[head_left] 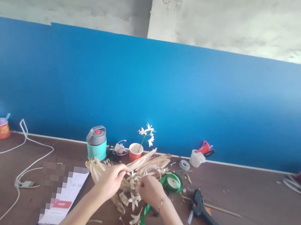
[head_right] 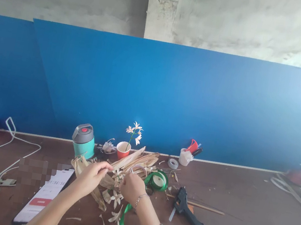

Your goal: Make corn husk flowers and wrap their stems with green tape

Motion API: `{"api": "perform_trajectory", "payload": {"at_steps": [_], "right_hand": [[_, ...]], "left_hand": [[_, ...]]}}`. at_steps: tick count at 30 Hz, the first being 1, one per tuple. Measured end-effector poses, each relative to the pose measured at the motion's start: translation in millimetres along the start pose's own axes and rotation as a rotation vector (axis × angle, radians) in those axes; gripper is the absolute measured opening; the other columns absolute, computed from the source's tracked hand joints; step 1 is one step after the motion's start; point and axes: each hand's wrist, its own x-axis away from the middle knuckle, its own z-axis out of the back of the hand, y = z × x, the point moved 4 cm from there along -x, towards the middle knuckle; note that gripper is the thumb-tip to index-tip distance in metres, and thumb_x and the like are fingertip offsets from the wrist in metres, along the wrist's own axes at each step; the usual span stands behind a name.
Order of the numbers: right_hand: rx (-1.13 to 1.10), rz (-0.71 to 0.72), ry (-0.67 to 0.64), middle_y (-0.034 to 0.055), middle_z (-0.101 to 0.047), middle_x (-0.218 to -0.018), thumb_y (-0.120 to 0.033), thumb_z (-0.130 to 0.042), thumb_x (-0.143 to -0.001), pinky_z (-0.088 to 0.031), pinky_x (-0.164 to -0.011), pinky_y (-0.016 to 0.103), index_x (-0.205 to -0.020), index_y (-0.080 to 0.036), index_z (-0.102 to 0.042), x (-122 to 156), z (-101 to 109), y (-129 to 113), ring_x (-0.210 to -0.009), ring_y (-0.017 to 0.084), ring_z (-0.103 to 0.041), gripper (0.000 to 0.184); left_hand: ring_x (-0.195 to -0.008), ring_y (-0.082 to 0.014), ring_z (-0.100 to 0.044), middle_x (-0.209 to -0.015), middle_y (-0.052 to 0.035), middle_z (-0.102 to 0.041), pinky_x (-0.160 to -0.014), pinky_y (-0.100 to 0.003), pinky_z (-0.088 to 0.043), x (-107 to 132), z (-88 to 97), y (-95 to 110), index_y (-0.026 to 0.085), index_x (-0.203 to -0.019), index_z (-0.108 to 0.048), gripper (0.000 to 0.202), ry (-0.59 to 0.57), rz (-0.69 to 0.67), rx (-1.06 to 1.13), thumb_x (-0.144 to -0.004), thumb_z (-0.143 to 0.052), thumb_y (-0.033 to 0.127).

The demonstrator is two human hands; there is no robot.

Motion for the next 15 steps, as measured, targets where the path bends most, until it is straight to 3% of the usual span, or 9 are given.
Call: {"api": "perform_trajectory", "payload": {"at_steps": [3, 5, 8, 12, 15], "right_hand": [[-0.023, 0.006, 0.043, 0.0117, -0.072, -0.089, -0.014, -0.045, -0.079, -0.044, -0.071, 0.026, -0.093, -0.015, -0.068, -1.7, 3.0, 2.4, -0.088, 0.021, -0.065, 0.027], [-0.024, 0.002, 0.054, 0.0131, -0.071, -0.091, -0.013, -0.044, -0.079, -0.044, -0.073, 0.027, -0.095, -0.013, -0.067, -0.6, 6.4, 5.7, -0.089, 0.022, -0.065, 0.027], [-0.009, 0.007, 0.032, 0.0149, -0.072, -0.085, -0.014, -0.047, -0.076, -0.045, -0.07, 0.03, -0.085, -0.012, -0.069, 3.7, 9.9, 6.7, -0.085, 0.026, -0.066, 0.024], [-0.001, 0.039, -0.063, 0.0128, -0.072, -0.071, -0.026, -0.061, -0.066, -0.045, -0.06, 0.03, -0.061, -0.016, -0.069, 10.1, 4.9, -4.3, -0.074, 0.029, -0.067, 0.014], [-0.002, 0.047, -0.087, 0.0138, -0.073, -0.075, -0.02, -0.062, -0.063, -0.045, -0.062, 0.031, -0.063, -0.016, -0.07, 12.0, -0.4, -13.0, -0.076, 0.03, -0.067, 0.009]], "left_hand": [[-0.087, -0.0208, -0.064, -0.093, -0.0052, -0.072, -0.076, -0.029, -0.044, 1.5, -4.4, -0.4, 0.022, -0.092, -0.065, 0.031, -0.016, 0.01, -0.021, -0.083, -0.036, 0.014], [-0.08, -0.0203, -0.065, -0.087, -0.0046, -0.072, -0.071, -0.028, -0.044, 2.4, -7.3, -0.5, 0.022, -0.094, -0.064, 0.032, -0.026, 0.023, -0.032, -0.084, -0.034, 0.015], [-0.068, -0.0195, -0.064, -0.074, -0.0025, -0.069, -0.065, -0.027, -0.043, 3.5, -10.3, 0.5, 0.022, -0.096, -0.063, 0.032, -0.031, 0.034, -0.039, -0.085, -0.033, 0.018], [-0.062, -0.0185, -0.061, -0.063, 0.0011, -0.064, -0.062, -0.026, -0.042, 4.5, -12.9, 2.2, 0.021, -0.094, -0.064, 0.027, -0.048, 0.043, -0.013, -0.083, -0.04, 0.023], [-0.06, -0.018, -0.06, -0.06, 0.0026, -0.061, -0.06, -0.025, -0.041, 4.7, -13.4, 1.2, 0.02, -0.097, -0.063, 0.024, -0.048, 0.05, -0.007, -0.08, -0.047, 0.025]]}}
